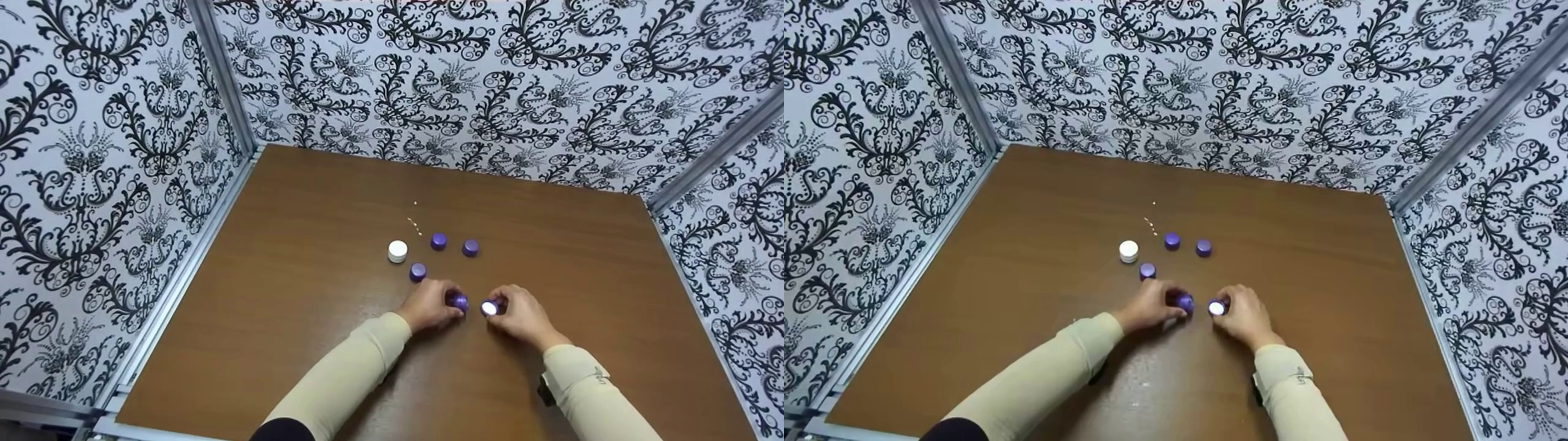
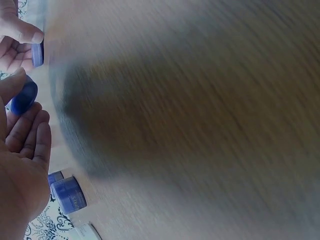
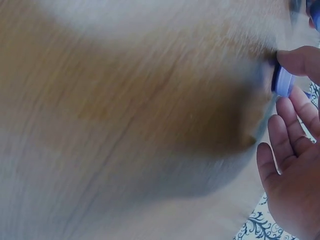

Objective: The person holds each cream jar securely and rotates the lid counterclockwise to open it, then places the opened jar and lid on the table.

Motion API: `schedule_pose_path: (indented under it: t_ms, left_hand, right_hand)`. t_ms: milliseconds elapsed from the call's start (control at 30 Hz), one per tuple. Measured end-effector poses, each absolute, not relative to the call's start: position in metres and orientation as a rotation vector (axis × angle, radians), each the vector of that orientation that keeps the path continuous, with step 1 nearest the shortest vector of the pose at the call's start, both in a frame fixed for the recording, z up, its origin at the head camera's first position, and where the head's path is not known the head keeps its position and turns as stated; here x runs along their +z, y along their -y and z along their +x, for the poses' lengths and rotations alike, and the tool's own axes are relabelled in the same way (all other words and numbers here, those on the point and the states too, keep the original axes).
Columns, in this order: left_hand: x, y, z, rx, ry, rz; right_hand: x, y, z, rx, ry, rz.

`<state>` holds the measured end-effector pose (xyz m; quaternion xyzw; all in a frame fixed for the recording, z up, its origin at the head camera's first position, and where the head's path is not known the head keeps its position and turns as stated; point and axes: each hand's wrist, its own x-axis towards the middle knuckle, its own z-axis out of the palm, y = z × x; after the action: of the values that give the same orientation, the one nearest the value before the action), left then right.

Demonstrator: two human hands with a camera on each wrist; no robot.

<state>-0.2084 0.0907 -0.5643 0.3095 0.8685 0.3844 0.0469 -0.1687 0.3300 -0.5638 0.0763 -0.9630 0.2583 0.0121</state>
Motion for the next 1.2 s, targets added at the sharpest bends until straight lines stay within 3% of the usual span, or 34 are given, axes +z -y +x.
schedule_pose_path:
  t_ms: [1200]
  left_hand:
    - [-0.571,-0.101,-0.205,0.998,-2.847,0.929]
  right_hand:
    - [-0.558,-0.329,-0.17,0.87,3.052,0.2]
